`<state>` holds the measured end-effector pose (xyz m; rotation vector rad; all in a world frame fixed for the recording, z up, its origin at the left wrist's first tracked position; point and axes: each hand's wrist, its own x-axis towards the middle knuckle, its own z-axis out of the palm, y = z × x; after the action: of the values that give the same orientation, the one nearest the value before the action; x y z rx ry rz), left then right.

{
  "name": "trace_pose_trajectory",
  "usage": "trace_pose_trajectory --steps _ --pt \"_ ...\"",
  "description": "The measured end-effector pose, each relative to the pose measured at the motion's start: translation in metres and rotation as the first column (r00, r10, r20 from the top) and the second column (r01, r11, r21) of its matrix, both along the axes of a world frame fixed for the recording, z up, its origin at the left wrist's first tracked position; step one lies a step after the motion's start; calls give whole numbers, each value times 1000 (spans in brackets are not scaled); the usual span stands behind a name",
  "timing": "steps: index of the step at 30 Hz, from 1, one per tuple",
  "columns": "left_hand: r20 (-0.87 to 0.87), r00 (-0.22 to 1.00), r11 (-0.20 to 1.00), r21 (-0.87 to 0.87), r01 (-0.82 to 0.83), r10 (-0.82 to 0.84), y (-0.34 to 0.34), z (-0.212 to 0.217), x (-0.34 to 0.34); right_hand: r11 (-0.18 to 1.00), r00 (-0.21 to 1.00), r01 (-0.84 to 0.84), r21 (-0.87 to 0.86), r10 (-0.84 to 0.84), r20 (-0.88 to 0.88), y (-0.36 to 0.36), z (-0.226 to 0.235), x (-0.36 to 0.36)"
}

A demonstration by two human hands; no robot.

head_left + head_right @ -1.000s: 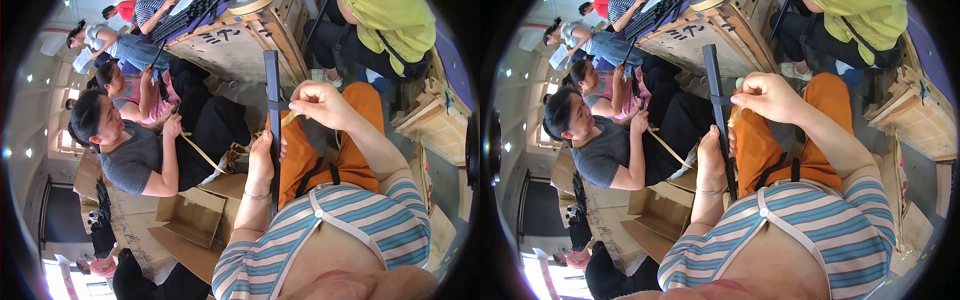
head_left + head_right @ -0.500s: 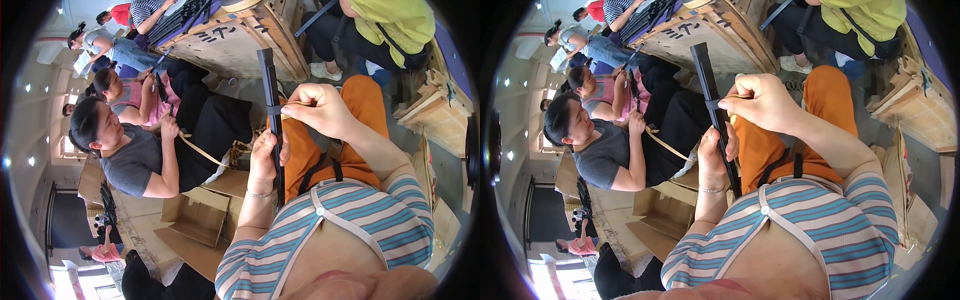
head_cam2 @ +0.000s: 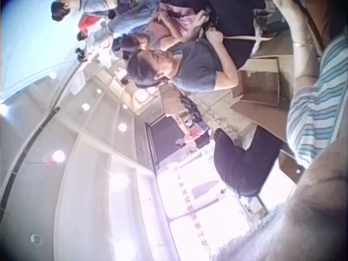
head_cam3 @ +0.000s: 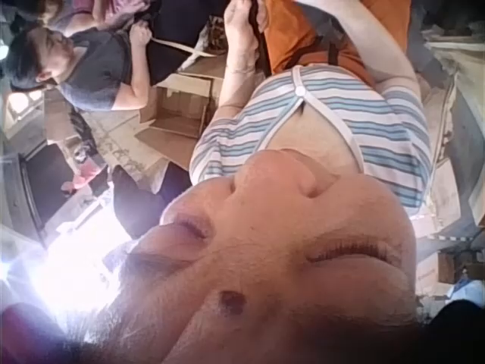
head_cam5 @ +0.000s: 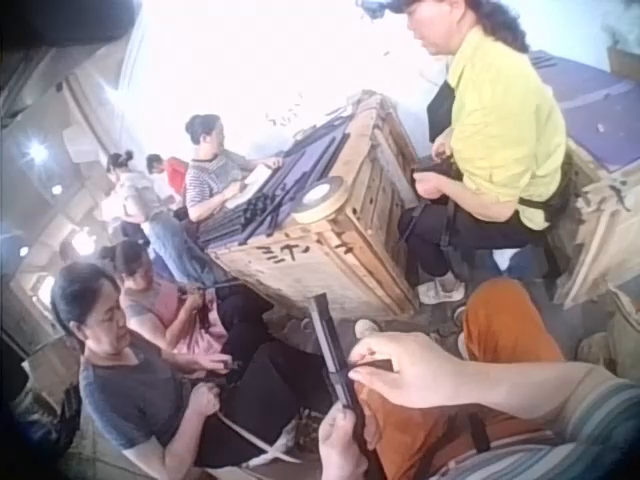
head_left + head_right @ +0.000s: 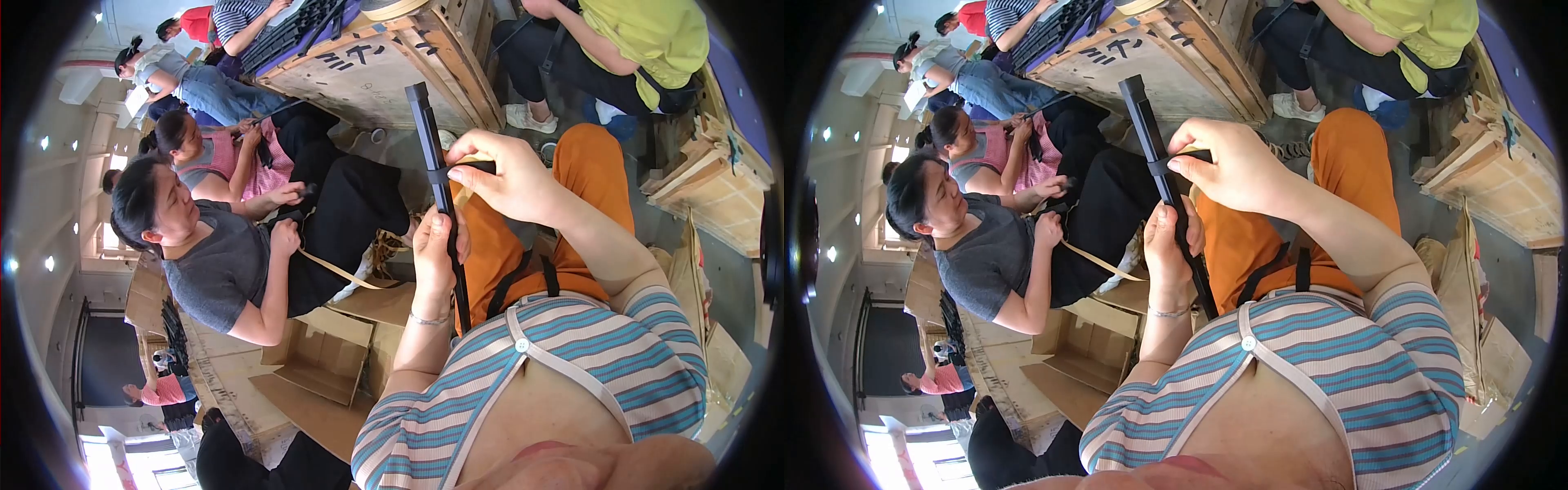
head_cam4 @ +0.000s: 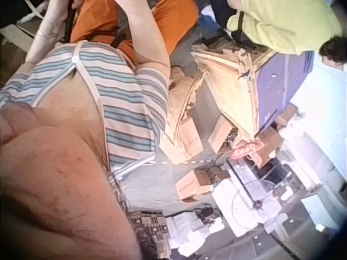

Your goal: Applying adhesive tape or bands to black structural components to secure or bundle them.

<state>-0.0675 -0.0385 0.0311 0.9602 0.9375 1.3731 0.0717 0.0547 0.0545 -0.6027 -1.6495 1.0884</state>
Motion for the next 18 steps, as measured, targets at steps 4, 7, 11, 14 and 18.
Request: trace_pose_trajectory --steps 4,7,11,14,18 --pt "-98 992 997 12 -78 79 0 -2 1 991 971 56 122 -82 226 -4 8 0" --pt "-175 977 992 49 -118 125 1 -4 4 991 962 89 96 -110 248 -5 9 -5" --pt "-312 925 974 133 -182 215 2 -7 7 994 967 107 -10 -102 233 -7 13 -12" --pt "-322 924 977 109 -181 207 1 -9 2 984 973 176 15 -176 152 -5 2 -22" --pt "-455 890 965 244 96 27 -17 16 21 973 947 170 -156 -117 298 43 -109 -40"
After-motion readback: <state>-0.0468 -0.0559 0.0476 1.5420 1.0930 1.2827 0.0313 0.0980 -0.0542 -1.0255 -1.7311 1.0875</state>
